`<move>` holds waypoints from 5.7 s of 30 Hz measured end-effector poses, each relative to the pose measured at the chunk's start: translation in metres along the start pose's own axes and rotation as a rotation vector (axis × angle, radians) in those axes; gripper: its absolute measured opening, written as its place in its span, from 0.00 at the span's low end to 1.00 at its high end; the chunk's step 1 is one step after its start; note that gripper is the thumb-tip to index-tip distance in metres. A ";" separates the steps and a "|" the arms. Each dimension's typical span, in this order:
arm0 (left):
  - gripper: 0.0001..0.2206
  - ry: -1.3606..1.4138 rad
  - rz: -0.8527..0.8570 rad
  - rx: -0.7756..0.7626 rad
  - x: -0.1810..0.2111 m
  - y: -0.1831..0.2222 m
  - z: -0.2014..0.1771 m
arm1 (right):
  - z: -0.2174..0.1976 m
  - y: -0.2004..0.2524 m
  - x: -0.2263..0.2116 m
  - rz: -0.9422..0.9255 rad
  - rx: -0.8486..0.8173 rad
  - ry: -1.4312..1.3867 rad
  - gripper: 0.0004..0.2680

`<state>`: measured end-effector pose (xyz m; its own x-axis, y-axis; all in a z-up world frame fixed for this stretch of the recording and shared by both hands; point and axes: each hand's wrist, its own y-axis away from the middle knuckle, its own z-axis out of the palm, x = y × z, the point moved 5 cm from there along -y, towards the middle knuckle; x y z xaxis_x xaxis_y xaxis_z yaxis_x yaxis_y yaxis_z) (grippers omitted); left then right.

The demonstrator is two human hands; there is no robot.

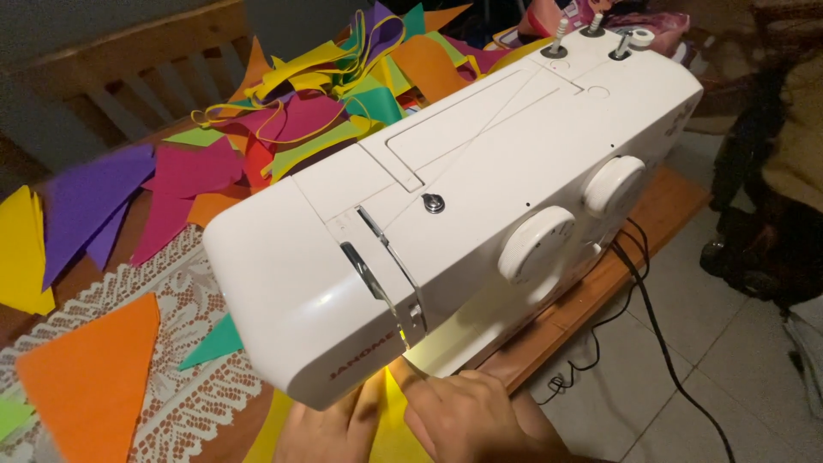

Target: Sewing colorful triangular fabric flags onto a yellow ribbon using a sewing machine to create a bunting.

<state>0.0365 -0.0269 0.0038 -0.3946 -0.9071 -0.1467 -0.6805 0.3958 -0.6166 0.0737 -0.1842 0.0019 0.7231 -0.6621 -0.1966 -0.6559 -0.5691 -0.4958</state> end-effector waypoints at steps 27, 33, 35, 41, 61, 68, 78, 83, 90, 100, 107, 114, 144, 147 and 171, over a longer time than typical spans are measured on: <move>0.19 0.039 0.034 0.218 0.008 -0.031 -0.046 | -0.012 0.012 0.017 0.734 -0.448 -0.456 0.19; 0.23 0.054 0.019 0.028 0.010 0.001 -0.015 | -0.029 0.004 0.001 -0.064 -0.038 -0.288 0.28; 0.27 0.074 -0.027 -0.036 0.013 0.012 -0.003 | -0.034 0.003 -0.006 -0.075 -0.013 -0.167 0.25; 0.29 0.063 0.033 0.095 0.017 -0.011 -0.014 | -0.055 -0.006 -0.011 -0.109 0.038 0.061 0.27; 0.26 -0.057 -0.003 0.121 0.009 -0.013 -0.008 | -0.014 -0.005 -0.004 0.041 0.020 -0.080 0.25; 0.28 -0.072 -0.055 0.102 0.000 -0.002 -0.002 | 0.015 -0.003 0.004 0.078 -0.118 -0.007 0.19; 0.24 0.194 -0.093 0.073 -0.004 0.002 -0.008 | -0.017 -0.010 0.010 0.517 -0.437 -0.151 0.17; 0.27 0.210 -0.050 0.022 -0.004 0.001 -0.010 | -0.019 -0.003 0.004 0.481 -0.290 -0.025 0.18; 0.32 0.145 0.031 -0.107 -0.002 0.007 0.001 | -0.043 -0.013 -0.013 0.024 0.062 0.067 0.20; 0.28 0.096 0.042 0.008 -0.001 -0.008 -0.013 | -0.047 -0.016 -0.017 -0.019 0.072 0.073 0.17; 0.27 0.091 0.017 0.051 0.000 -0.017 -0.021 | -0.053 -0.021 -0.018 -0.053 0.097 0.034 0.17; 0.29 0.094 0.062 0.010 -0.003 -0.014 -0.013 | -0.043 -0.022 -0.015 -0.062 -0.023 -0.097 0.14; 0.36 0.340 -0.001 0.009 -0.024 0.000 -0.005 | -0.036 -0.017 -0.020 -0.070 0.082 0.022 0.14; 0.38 0.307 0.002 -0.064 -0.022 0.005 -0.001 | -0.048 -0.024 -0.032 -0.135 0.043 0.243 0.16; 0.28 0.366 -0.014 -0.071 -0.034 -0.012 -0.016 | -0.028 -0.021 -0.021 -0.065 -0.028 -0.034 0.04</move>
<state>0.0481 0.0010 0.0284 -0.5710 -0.8061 0.1555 -0.7232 0.4044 -0.5598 0.0669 -0.1717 0.0399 0.7711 -0.6066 -0.1936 -0.6127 -0.6240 -0.4851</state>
